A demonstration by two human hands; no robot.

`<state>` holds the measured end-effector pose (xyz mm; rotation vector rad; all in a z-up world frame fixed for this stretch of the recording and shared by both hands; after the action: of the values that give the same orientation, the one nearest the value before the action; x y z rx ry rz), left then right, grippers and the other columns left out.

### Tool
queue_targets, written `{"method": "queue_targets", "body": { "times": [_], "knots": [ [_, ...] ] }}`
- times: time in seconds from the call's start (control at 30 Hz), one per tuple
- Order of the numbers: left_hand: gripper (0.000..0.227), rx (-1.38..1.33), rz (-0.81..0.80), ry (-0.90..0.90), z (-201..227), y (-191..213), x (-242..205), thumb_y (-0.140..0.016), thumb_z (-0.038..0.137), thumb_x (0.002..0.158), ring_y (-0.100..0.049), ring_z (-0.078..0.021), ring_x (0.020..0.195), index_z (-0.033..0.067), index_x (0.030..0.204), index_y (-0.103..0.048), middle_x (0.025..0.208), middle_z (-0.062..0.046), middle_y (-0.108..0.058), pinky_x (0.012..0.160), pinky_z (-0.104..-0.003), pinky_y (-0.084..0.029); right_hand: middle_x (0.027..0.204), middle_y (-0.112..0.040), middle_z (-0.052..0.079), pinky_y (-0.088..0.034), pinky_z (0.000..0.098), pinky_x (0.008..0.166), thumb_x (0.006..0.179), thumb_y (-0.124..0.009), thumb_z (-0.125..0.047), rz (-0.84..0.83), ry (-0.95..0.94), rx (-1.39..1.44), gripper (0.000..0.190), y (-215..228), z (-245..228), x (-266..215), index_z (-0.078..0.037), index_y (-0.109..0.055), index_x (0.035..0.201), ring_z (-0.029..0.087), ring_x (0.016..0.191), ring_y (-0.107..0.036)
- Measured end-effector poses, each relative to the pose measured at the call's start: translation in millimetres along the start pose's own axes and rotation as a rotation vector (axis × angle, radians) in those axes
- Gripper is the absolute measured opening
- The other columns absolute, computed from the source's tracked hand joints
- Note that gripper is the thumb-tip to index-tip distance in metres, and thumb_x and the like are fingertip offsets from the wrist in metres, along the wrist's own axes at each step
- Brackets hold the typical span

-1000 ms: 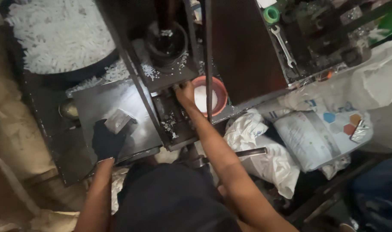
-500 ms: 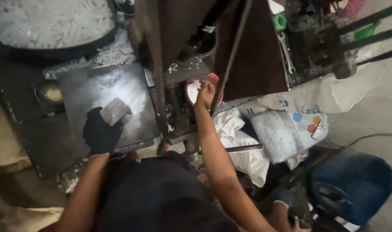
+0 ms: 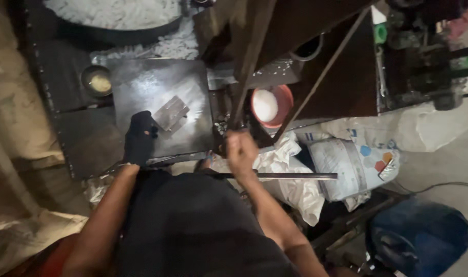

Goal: The person operates a machine by repeatedly placing a metal mold onto a surface, adjusting a lever, and using a long metal rod to push material into the mold. The person then removes the mold and repeats the process.

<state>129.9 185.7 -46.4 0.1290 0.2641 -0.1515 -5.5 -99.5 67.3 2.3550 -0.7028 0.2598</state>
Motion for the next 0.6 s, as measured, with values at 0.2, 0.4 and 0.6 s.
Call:
{"method": "queue_targets", "body": {
  "times": [0.2, 0.4, 0.6],
  "knots": [
    [0.030, -0.449, 0.011, 0.315, -64.2, 27.9, -12.9, -0.053, 0.026, 0.102, -0.073, -0.0168, 0.082, 0.0051, 0.122, -0.060, 0.105, -0.007, -0.073, 0.073, -0.032, -0.060, 0.148, -0.044, 0.028, -0.043, 0.0479, 0.114, 0.083, -0.086, -0.025, -0.331, 0.041, 0.050, 0.094, -119.7, -37.8, -2.5, 0.001, -0.033, 0.155, 0.044, 0.136, -0.048],
    [0.026, -0.193, -0.033, 0.280, -78.2, 43.7, -42.3, -0.059, 0.021, 0.108, -0.066, -0.0166, 0.082, -0.0028, 0.116, -0.066, 0.099, -0.010, -0.071, 0.073, -0.032, -0.055, 0.154, -0.040, 0.028, -0.041, 0.0489, 0.116, 0.068, -0.092, -0.033, -0.221, -0.166, 0.052, 0.120, -179.2, -3.3, -3.1, 0.000, -0.021, 0.159, 0.044, 0.142, -0.044],
    [0.040, -0.375, -0.206, -0.026, -59.7, 28.3, -68.9, -0.067, 0.009, 0.092, -0.066, -0.0123, 0.098, -0.0014, 0.130, -0.060, 0.114, -0.007, -0.068, 0.089, -0.029, -0.057, 0.148, -0.047, 0.025, -0.042, 0.0489, 0.116, 0.063, -0.093, -0.032, -0.340, -0.236, 0.009, 0.118, -163.7, 11.5, -13.5, -0.003, -0.027, 0.156, 0.042, 0.139, -0.048]
  ]
}}
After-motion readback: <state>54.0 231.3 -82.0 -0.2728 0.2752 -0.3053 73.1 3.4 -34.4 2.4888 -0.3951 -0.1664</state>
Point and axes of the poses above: each hand's wrist, its own x-axis towards the middle knuckle, its own y-axis out of the back of the hand, z = x × y, the point moved 6 cm from there along x, towards the middle knuckle
